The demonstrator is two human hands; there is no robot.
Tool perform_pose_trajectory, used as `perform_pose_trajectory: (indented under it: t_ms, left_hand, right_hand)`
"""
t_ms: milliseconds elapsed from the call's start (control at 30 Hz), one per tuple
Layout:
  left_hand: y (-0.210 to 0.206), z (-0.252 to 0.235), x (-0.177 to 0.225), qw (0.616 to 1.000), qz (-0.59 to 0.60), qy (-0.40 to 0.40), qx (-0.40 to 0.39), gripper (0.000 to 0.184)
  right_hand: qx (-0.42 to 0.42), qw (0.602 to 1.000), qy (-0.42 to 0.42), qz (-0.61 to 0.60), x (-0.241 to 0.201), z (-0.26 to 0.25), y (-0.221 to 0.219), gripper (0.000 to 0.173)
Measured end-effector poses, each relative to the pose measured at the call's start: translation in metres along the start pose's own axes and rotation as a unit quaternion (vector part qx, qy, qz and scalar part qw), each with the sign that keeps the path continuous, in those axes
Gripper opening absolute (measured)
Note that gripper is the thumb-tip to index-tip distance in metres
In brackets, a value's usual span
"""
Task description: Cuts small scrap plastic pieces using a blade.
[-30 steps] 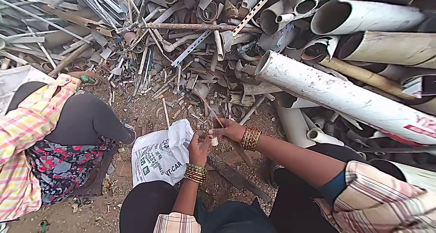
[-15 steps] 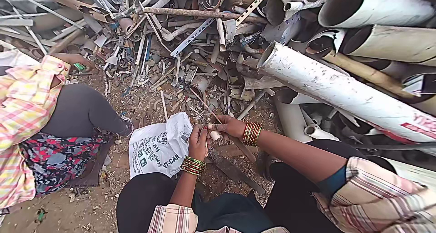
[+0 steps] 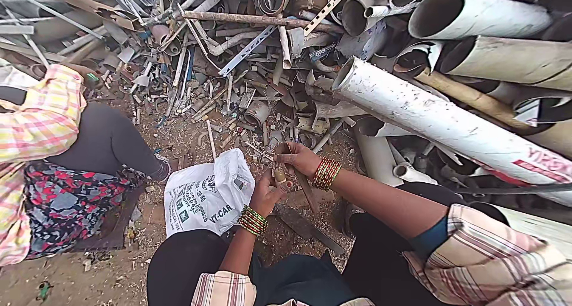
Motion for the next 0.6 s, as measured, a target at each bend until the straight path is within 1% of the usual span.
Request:
perform_pose_trajectory:
  t_ms: [67, 100, 200, 233, 300, 467, 600]
  left_hand:
    - [-0.002, 0.001, 0.004, 1.0, 0.003, 0.013, 0.0, 0.031]
    - [-0.002, 0.0, 0.004, 1.0, -0.007, 0.014, -0.001, 0.026]
    - [0.0, -0.001, 0.005, 0.999, -0.032, 0.016, 0.002, 0.021]
    - [0.0, -0.002, 0.006, 0.999, -0.036, 0.018, 0.008, 0.02]
    - [0.001, -0.002, 0.006, 0.998, -0.05, 0.023, 0.024, 0.021]
    - [0.003, 0.0, 0.001, 0.991, -0.116, 0.028, 0.053, 0.035]
    - [0.005, 0.001, 0.001, 0.989, -0.12, 0.028, 0.078, 0.04]
  right_hand:
    - [0.01, 0.999, 0.015, 0.046, -0.003, -0.001, 0.003, 0.006]
    - [0.015, 0.996, 0.031, 0.087, -0.005, -0.001, 0.005, 0.007]
    - [0.011, 0.97, 0.097, 0.222, -0.014, -0.004, 0.009, 0.014]
    - [0.007, 0.962, 0.107, 0.25, -0.017, -0.003, 0.008, 0.018]
    - [0.011, 0.962, 0.11, 0.25, -0.017, -0.003, 0.008, 0.02]
    - [-0.015, 0.982, 0.054, 0.18, -0.012, -0.005, 0.01, 0.029]
    - [-0.025, 0.987, 0.029, 0.154, -0.012, 0.0, 0.005, 0.032]
Point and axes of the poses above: each hand's wrist, its own z-axis away from the middle knuckle, its own y-axis out of the back of the hand, x = y × z, the point moved 3 cm from there along -z, towards the middle knuckle, and after that the axes turned 15 degrees about -z, right-handed, at the moved point
